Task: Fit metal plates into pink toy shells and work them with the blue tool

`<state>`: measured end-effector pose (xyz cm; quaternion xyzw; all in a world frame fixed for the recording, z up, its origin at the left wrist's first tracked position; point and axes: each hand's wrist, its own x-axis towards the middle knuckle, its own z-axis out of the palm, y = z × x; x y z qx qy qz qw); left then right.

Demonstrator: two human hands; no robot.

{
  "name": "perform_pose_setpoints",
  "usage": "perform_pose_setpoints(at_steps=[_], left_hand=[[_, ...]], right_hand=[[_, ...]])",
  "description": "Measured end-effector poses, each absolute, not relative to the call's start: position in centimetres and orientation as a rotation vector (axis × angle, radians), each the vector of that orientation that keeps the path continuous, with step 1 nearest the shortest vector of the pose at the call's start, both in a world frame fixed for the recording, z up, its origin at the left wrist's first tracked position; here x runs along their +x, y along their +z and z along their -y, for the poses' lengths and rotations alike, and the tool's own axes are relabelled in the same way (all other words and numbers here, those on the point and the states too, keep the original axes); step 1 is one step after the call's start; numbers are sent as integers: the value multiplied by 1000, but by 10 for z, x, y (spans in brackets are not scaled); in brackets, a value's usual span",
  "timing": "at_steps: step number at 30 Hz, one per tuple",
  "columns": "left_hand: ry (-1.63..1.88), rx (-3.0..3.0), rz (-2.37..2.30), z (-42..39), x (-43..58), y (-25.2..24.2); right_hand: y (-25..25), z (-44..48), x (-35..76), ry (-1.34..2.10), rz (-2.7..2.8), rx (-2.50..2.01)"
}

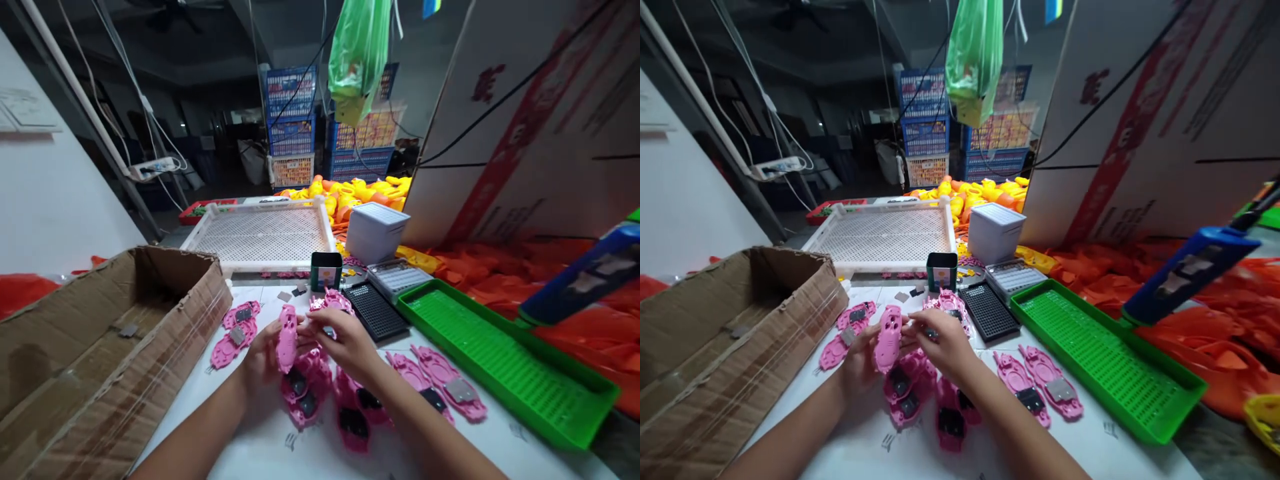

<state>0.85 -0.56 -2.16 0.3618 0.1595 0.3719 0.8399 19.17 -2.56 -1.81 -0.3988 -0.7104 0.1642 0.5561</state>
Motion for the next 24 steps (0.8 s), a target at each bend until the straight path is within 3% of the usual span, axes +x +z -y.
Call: perform_pose_setpoints(at_steps=[5,12,24], left_hand=[[746,725,-307,2,1,-20],[985,645,-696,-5,7,-26],[1096,633,-570,-8,4,-9]], right_hand=[[-22,26,184,856,1317,-944],[-12,27,179,1136,916,-969],[-15,22,174,1161,728,-1036]])
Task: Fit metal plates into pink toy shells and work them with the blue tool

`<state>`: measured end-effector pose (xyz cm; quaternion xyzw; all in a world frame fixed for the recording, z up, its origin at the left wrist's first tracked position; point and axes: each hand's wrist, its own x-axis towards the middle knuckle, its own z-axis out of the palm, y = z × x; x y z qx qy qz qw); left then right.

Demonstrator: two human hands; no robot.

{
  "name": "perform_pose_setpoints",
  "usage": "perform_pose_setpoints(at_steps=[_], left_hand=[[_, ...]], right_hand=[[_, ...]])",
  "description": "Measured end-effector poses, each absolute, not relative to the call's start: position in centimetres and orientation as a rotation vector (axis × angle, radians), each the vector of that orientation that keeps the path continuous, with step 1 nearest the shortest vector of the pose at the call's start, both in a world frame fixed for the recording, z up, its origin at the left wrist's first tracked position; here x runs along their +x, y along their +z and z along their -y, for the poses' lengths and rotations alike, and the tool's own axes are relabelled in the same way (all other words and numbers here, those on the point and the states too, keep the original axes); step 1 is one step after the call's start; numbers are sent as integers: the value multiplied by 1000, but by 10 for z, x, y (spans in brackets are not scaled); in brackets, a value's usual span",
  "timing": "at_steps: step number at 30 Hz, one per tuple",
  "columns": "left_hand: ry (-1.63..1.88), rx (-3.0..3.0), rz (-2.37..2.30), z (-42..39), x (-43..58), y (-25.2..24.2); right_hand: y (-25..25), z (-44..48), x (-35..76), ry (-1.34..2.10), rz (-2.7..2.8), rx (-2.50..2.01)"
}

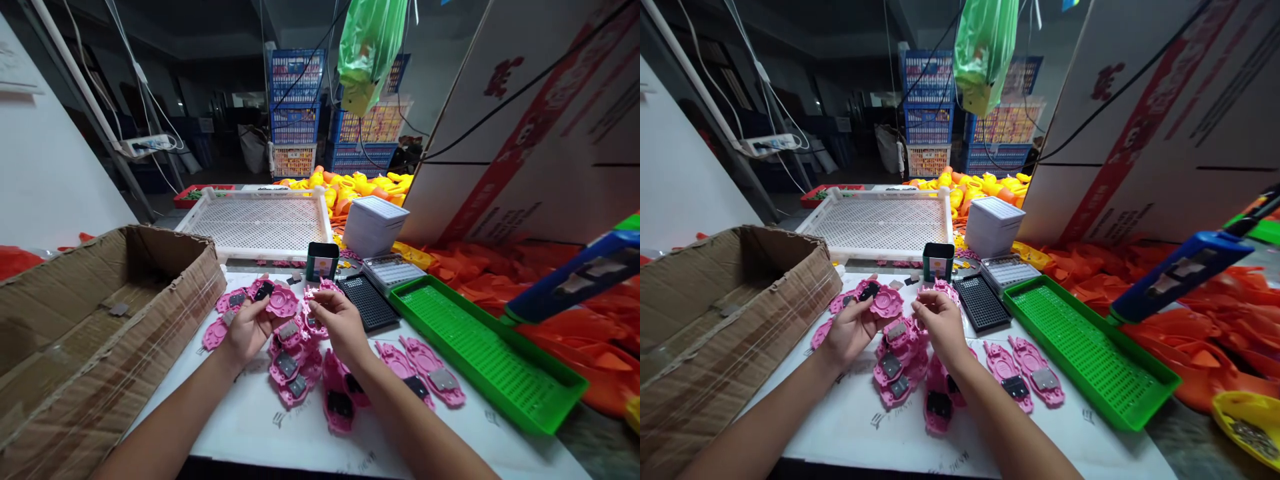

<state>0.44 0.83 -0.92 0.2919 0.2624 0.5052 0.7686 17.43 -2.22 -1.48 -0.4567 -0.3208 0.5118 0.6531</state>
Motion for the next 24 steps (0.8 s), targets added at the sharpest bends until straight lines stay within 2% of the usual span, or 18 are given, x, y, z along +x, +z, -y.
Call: perform_pose_setpoints(at_steps=[7,24], left_hand=[[1083,699,-514,2,7,-7],[1089,817,-580,12,10,-8]], right_hand=[[-20,26,172,1126,737,-923],[-22,25,178,1100,929,-1078]])
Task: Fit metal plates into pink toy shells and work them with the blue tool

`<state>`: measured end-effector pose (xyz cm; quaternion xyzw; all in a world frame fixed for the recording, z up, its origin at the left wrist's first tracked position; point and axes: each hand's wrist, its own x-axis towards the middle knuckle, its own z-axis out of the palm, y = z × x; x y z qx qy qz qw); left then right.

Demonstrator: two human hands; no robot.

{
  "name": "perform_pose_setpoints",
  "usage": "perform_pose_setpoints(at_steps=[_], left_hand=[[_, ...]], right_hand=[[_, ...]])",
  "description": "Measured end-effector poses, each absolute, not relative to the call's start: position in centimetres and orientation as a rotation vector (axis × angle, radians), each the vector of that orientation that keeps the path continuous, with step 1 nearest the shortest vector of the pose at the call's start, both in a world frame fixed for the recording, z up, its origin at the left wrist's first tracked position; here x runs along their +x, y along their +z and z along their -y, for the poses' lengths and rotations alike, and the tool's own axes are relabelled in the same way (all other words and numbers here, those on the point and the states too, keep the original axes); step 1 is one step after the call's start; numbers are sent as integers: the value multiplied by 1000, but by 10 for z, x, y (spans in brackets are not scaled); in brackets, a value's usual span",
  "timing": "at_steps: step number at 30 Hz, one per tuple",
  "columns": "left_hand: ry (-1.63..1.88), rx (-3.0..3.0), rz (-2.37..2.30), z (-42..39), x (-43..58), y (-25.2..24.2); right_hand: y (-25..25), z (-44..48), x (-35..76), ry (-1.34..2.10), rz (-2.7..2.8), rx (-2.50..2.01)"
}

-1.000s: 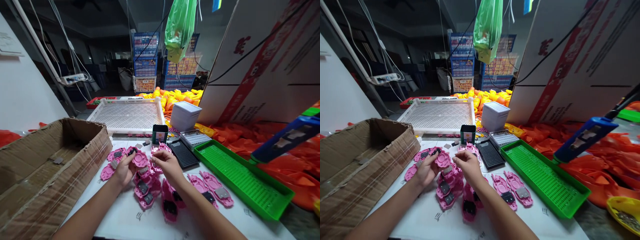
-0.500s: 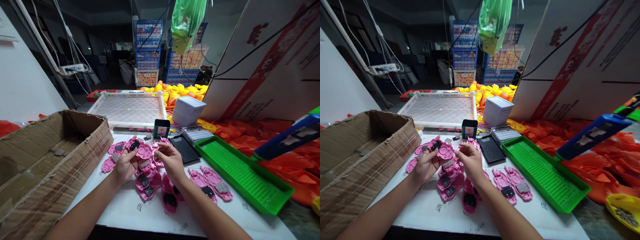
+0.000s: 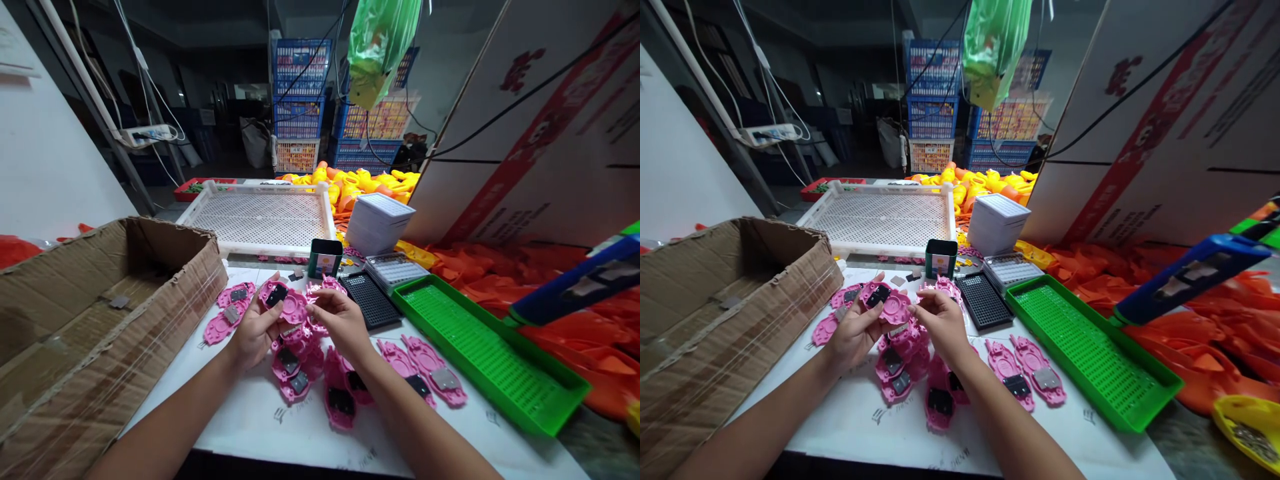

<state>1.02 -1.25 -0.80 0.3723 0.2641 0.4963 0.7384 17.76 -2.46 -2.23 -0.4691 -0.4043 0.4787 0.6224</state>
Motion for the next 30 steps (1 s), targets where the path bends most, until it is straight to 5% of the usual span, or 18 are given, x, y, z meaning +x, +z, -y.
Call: perform_pose_setpoints(at_steps=[15,30], left_hand=[[1026,823,-522,9,8,-11],[996,823,-528,8,4,-12]], right_hand=[[-12,24,195,1047,1567,-1239],[-8,27,192,1327,1441,-1244]])
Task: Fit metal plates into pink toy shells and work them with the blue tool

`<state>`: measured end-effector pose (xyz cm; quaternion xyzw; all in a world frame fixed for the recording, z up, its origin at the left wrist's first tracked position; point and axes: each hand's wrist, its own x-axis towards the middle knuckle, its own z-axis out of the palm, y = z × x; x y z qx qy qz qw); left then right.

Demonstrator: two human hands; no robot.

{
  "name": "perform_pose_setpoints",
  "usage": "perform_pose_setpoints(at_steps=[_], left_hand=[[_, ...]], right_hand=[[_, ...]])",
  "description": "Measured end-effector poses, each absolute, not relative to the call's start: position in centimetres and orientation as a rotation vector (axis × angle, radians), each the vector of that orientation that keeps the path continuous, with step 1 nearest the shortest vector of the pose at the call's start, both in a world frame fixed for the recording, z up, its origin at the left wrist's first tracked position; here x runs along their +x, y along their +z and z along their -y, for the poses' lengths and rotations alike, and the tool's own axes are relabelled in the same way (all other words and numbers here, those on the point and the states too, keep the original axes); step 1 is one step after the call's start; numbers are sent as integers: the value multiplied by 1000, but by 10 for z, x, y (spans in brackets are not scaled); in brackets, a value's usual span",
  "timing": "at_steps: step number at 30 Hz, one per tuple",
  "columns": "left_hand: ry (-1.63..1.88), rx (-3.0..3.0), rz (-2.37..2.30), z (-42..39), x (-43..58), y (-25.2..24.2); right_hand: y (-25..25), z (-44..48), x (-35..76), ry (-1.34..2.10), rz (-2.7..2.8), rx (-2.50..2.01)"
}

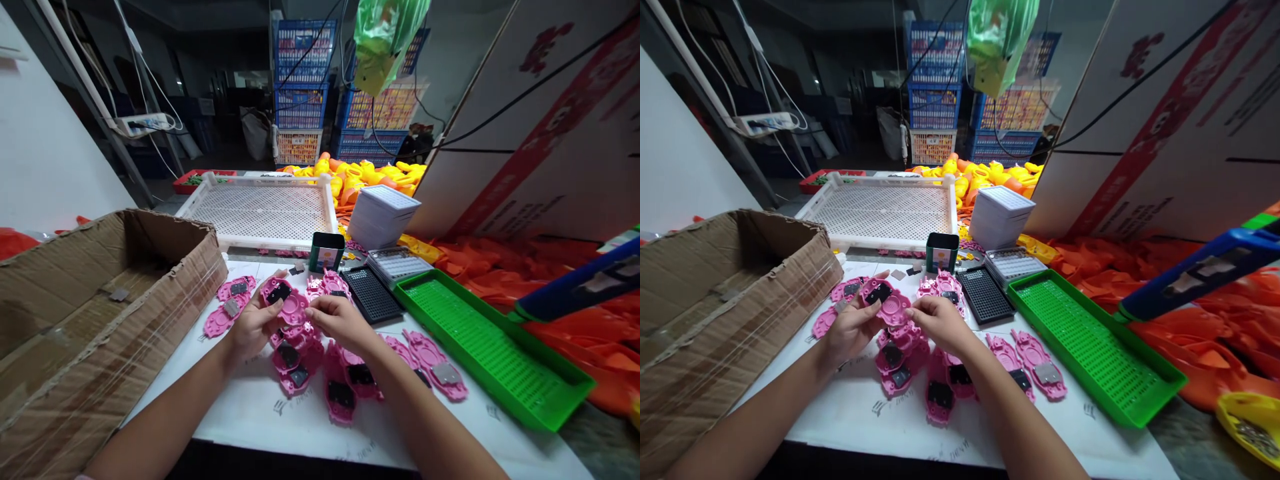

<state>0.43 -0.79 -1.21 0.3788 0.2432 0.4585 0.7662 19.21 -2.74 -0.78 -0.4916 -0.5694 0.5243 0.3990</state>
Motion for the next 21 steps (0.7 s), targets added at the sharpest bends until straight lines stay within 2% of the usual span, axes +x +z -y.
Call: perform_pose_setpoints(at_steps=[9,17,21], left_hand=[[1015,774,-554,12,7,-6],[1007,796,-673,-5,-3,-1],[981,633,-613,-12,-15,7]], right_hand=[[-7,27,187,1504,1192,-1220],[1,31,186,1334,1123,-1217],[26,21,186,1302,1368,-1129]])
